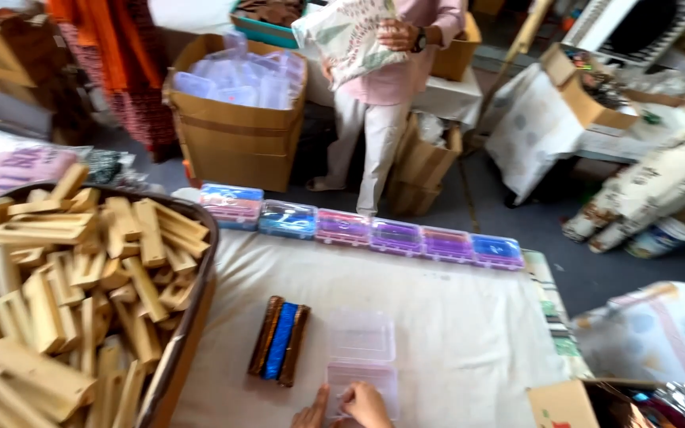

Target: The recorder organizes wooden components and small parts into various containers and bins.

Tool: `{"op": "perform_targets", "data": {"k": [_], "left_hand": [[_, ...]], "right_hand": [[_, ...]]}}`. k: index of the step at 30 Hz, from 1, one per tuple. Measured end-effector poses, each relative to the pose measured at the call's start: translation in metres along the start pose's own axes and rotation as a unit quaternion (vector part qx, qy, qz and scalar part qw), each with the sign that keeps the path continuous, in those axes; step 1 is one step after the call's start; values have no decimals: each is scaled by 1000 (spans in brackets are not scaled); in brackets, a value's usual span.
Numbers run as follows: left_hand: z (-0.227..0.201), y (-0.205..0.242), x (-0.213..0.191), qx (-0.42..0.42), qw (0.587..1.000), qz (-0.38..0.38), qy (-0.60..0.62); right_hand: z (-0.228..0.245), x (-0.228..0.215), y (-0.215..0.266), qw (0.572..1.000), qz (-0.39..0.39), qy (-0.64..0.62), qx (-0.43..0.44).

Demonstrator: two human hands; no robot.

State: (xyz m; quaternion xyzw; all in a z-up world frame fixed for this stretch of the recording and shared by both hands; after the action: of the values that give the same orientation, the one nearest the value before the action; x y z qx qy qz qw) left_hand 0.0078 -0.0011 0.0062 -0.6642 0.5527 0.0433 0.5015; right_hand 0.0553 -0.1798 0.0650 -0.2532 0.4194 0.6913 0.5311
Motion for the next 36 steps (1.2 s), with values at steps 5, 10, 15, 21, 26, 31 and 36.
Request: {"op": "perform_targets", "data": {"k": [5, 10, 15, 21, 26, 31, 36], "left_hand": [[-3, -17, 15, -8, 1000, -2, 10], [-3, 7, -16, -24, 999, 10, 31], [-33, -19, -48, -97, 990, 91, 52], [-64, -49, -90, -172, 974, 135, 67], [-68, -56, -97, -166, 972, 145, 77], [-69, -65, -102, -174, 969, 159, 80], [-65, -60, -97, -186, 965, 167, 81]], "right_hand": [[-19, -12, -1, 997, 34, -60, -28], [-22, -28, 12, 987, -136, 87, 28], [11, -34, 20, 972, -221, 79, -1], [42, -43, 34, 969, -238, 51, -38], [37, -52, 38, 960, -233, 157, -13], [58, -46, 33, 981, -176, 83, 11], [84, -33, 20, 980, -185, -39, -63]]}}
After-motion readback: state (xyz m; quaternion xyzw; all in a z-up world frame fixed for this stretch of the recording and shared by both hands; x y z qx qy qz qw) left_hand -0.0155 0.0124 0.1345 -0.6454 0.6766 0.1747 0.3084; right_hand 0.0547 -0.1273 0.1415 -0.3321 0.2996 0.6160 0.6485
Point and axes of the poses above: each hand's wrist, its own y-axis away from the middle knuckle, its own x-axis out of the palm, z = x × y, the point moved 1 cm from there along -y, towards the middle knuckle, and after that the axes turned 8 degrees about y, right-handed, at the moved point
